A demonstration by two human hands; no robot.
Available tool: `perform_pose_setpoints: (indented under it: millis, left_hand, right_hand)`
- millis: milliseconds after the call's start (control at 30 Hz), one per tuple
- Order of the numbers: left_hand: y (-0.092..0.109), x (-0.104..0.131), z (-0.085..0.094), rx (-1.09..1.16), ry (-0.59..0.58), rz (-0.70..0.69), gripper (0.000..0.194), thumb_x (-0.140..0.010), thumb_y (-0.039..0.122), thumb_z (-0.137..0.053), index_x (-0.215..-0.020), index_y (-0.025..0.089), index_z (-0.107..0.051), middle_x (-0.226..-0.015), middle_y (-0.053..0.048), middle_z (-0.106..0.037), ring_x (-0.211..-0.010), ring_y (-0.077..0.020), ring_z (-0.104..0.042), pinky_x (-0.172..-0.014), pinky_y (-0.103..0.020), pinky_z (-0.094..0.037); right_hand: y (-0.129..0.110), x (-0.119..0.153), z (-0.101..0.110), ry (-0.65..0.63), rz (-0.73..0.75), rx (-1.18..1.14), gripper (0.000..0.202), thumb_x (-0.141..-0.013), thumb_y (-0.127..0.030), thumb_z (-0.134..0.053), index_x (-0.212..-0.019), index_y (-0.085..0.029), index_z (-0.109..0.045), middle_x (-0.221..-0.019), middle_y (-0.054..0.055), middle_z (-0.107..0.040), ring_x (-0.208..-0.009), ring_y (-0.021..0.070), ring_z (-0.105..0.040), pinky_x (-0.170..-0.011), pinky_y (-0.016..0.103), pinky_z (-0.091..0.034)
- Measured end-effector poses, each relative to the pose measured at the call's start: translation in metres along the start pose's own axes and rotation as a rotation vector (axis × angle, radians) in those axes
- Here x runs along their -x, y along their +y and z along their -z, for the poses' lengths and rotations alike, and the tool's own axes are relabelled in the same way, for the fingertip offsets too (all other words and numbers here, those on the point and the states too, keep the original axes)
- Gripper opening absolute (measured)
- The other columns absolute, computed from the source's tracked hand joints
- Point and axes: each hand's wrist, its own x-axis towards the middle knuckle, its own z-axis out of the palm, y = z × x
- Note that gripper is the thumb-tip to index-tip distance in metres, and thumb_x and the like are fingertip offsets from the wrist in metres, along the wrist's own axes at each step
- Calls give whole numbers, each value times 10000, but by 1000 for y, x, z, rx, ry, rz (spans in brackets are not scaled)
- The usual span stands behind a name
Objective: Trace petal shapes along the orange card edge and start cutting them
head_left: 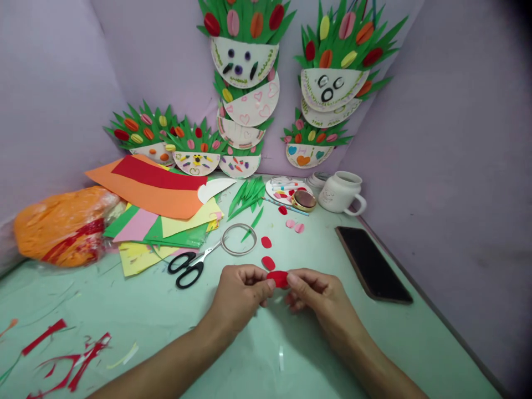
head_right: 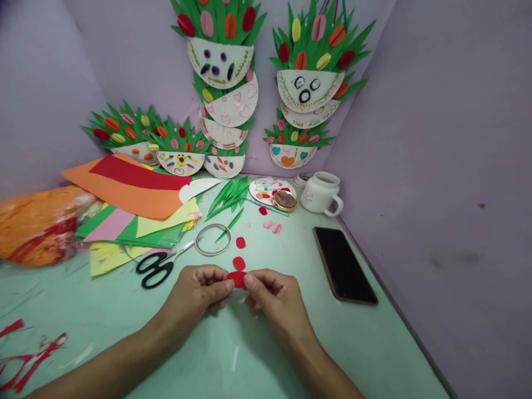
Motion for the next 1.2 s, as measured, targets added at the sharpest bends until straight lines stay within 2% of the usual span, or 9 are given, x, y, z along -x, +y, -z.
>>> perform_pose_setpoints:
  millis: [200,467,600,767,833,933,1033,1133,1200]
  left_hand:
    - [1,2,-1,4,-99,-12,275,-549,396,-715,-549,132,-639,-438,2,-534,-415,-76,-404,-428,-205,-277]
    - [-7,-3,3,82,-131,-35,294,-575,411,-727,-556,130,-644,-482,-11,-562,-439,-76,-438,-450,-205,-319]
    - [-9,-3,2,72,-95,-17,325,-592,448,-714,-544,144,-612,-485,1,-550,-423,-73,-439,-418,-196,-308]
    - [-6,1,-3,-53,-181,36,227,-581,349,-671,-520,134,-627,-422,-1,-528,-374,-75,-409,-399,-200,-295]
    - [-5,1,-1,-186,-160,-22,196,-604,321,-630,-537,137,-635,-425,12,-516,-383,-75,-399,-401,-198,-294]
    - [-6,-6,10,-438,10,-204,242,-717,341,-542,-599,151,-634,-488,13,-527,-444,-98,-432,-431,-212,-321]
    - [-11,-16,21,-564,132,-339,226,-777,303,-505,-669,160,-643,-619,-17,-600,-580,-142,-527,-546,-250,-400]
    - [-16,-26,24,-673,144,-466,201,-801,218,-482,-806,159,-674,-833,-55,-654,-774,-182,-587,-725,-299,-448]
    - [-19,-31,21,-745,118,-531,252,-824,177,-454,-944,150,-674,-959,-82,-639,-890,-204,-581,-809,-326,-448]
  right_hand:
    - [2,2,-8,15,26,0,377,-684,-512,-729,-587,-153,-669,-472,-6,-592,-453,105,-517,-487,231,-435]
    - [4,3,-16,-108,-28,-338,376,-674,-494,-773,-620,-135,-677,-562,13,-621,-486,98,-553,-464,208,-463]
    - [5,5,-14,-71,-19,-277,330,-623,-424,-831,-728,-137,-709,-626,23,-658,-545,119,-585,-503,228,-494]
    - [-2,1,-1,58,-54,-208,341,-558,-416,-837,-665,-149,-653,-629,28,-667,-565,139,-603,-490,229,-471]
    - [-3,-4,10,65,-74,-37,330,-549,-437,-797,-632,-157,-642,-548,10,-637,-492,129,-569,-461,235,-444]
    - [0,-16,26,71,-55,277,268,-600,-433,-700,-629,-167,-682,-478,2,-618,-444,132,-532,-462,259,-413]
    - [9,-24,34,88,4,408,204,-637,-371,-661,-676,-190,-744,-649,44,-729,-631,204,-639,-628,322,-466]
    - [16,-28,35,147,74,505,243,-684,-347,-626,-827,-214,-771,-893,59,-765,-869,260,-662,-817,379,-449]
    - [18,-28,35,199,108,552,305,-709,-348,-599,-929,-210,-758,-973,67,-751,-916,270,-648,-842,395,-437]
